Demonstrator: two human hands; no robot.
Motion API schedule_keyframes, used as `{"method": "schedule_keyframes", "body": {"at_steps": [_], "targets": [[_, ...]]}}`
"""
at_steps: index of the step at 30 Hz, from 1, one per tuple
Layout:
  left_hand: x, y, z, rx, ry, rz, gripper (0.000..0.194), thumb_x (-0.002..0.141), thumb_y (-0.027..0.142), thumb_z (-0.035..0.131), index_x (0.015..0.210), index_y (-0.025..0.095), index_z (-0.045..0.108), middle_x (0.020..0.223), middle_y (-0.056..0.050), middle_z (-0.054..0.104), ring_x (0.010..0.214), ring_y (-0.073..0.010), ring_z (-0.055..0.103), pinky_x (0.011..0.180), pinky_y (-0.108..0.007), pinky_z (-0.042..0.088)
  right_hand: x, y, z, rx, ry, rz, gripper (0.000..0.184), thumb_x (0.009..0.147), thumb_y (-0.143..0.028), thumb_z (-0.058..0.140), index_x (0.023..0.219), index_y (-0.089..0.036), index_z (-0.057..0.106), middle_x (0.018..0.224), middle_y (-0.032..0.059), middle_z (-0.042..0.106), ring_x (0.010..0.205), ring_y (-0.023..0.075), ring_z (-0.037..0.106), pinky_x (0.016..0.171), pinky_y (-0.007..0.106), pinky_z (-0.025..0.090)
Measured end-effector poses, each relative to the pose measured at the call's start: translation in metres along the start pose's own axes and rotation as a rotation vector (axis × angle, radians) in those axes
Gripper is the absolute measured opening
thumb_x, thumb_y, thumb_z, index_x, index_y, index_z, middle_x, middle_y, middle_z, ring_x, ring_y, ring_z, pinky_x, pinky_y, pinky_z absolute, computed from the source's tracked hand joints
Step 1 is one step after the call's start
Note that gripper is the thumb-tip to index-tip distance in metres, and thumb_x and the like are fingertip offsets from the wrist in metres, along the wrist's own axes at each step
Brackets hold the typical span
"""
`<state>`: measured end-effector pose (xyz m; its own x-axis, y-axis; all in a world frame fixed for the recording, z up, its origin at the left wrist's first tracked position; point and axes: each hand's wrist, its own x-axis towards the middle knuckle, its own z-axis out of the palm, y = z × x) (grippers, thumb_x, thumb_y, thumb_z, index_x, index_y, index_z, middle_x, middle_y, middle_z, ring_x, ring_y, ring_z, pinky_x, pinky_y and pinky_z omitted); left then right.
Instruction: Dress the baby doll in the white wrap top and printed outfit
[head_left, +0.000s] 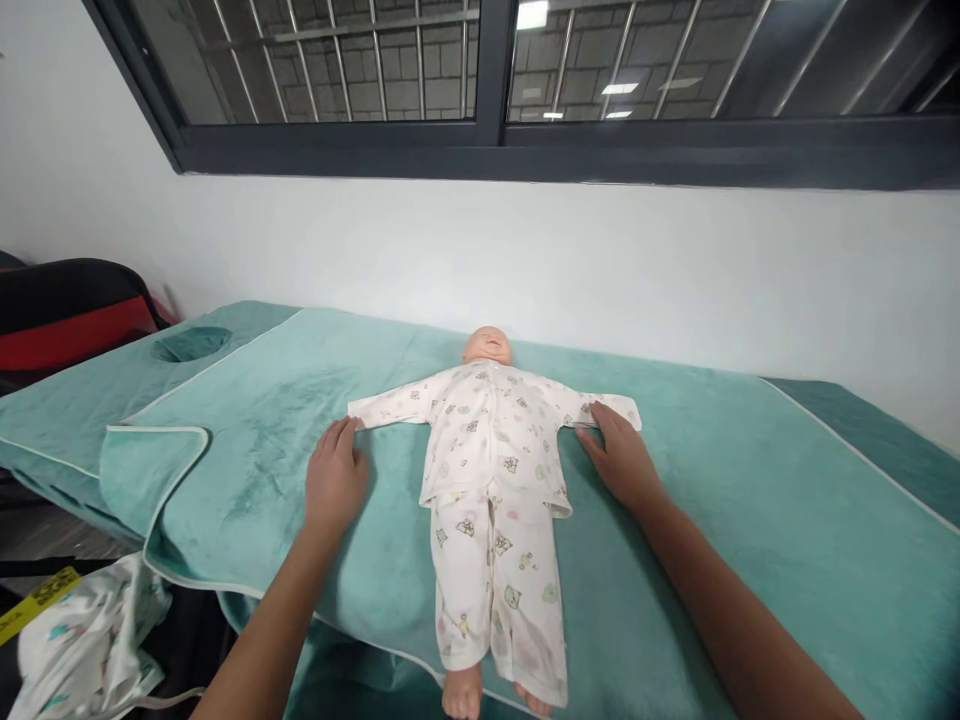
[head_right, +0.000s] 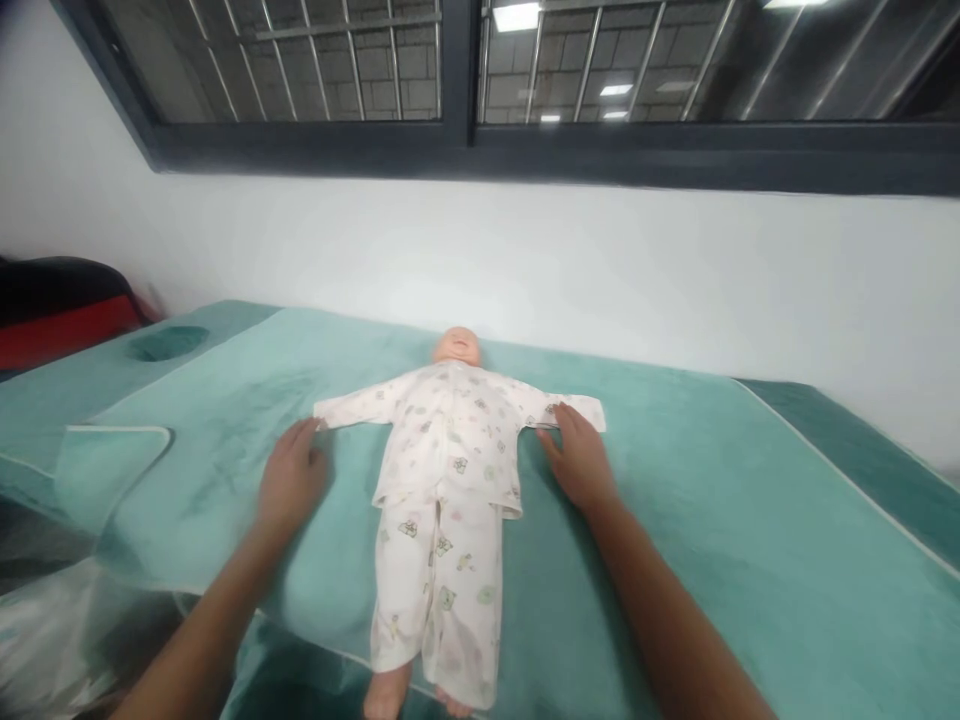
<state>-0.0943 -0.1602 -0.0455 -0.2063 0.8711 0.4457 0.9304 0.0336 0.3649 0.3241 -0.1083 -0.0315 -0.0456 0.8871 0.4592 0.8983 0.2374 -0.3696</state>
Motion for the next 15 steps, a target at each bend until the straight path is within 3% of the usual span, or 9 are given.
{"method": "schedule_keyframes", "body": {"at_steps": [3,5,7,11,15], "targets": [[-0.042,0.018,-0.009,-0.263,0.039,0.01,0.041,0.089,0.021,0.043,0.128,0.017,0.053,0.132,-0.012,0.054,0.126,-0.0257,0.047,0.11,-0.043,0.037,-0.044,-0.04,-0.015,0.227,-0.055,-0.026,0.047,0.091,-0.049,0.049,0.128,-0.021,0.05,0.136,0.0123,0.051,0.125,0.0271,0.049,0.102,0.044,0.044],[-0.065,0.036,-0.014,-0.477,-0.032,-0.025,0.034,0.091,0.032,0.048,0.123,0.022,0.056,0.125,-0.009,0.057,0.118,-0.0234,0.053,0.104,-0.04,0.042,-0.071,-0.067,-0.024,0.369,-0.255,-0.045,0.037,0.092,-0.046,0.05,0.122,-0.023,0.051,0.122,0.0091,0.058,0.105,0.0217,0.058,0.088,0.036,0.051],[-0.079,0.054,-0.016,-0.654,-0.129,-0.014,0.038,0.09,0.037,0.053,0.126,0.024,0.052,0.122,-0.008,0.058,0.11,-0.0209,0.057,0.099,-0.037,0.045,-0.089,-0.087,-0.027,0.389,-0.319,-0.045,0.03,0.092,-0.044,0.053,0.113,-0.023,0.053,0.11,0.0069,0.061,0.093,0.0192,0.059,0.081,0.033,0.05],[-0.08,0.08,-0.013,-0.757,-0.207,0.003,0.032,0.093,0.038,0.048,0.12,0.023,0.056,0.116,-0.007,0.061,0.105,-0.0196,0.059,0.094,-0.035,0.047,-0.096,-0.094,-0.021,0.362,-0.188,0.014,0.02,0.095,-0.04,0.046,0.091,-0.022,0.055,0.091,0.005,0.061,0.082,0.0189,0.057,0.074,0.032,0.048],[-0.084,0.083,-0.007,-0.672,-0.214,-0.036,0.026,0.094,0.036,0.045,0.106,0.022,0.061,0.106,-0.007,0.067,0.097,-0.0218,0.062,0.086,-0.037,0.049,-0.102,-0.093,-0.018,0.349,-0.106,0.075,0.021,0.095,-0.04,0.047,0.091,-0.022,0.058,0.091,0.0066,0.063,0.084,0.0211,0.059,0.076,0.034,0.049]]}}
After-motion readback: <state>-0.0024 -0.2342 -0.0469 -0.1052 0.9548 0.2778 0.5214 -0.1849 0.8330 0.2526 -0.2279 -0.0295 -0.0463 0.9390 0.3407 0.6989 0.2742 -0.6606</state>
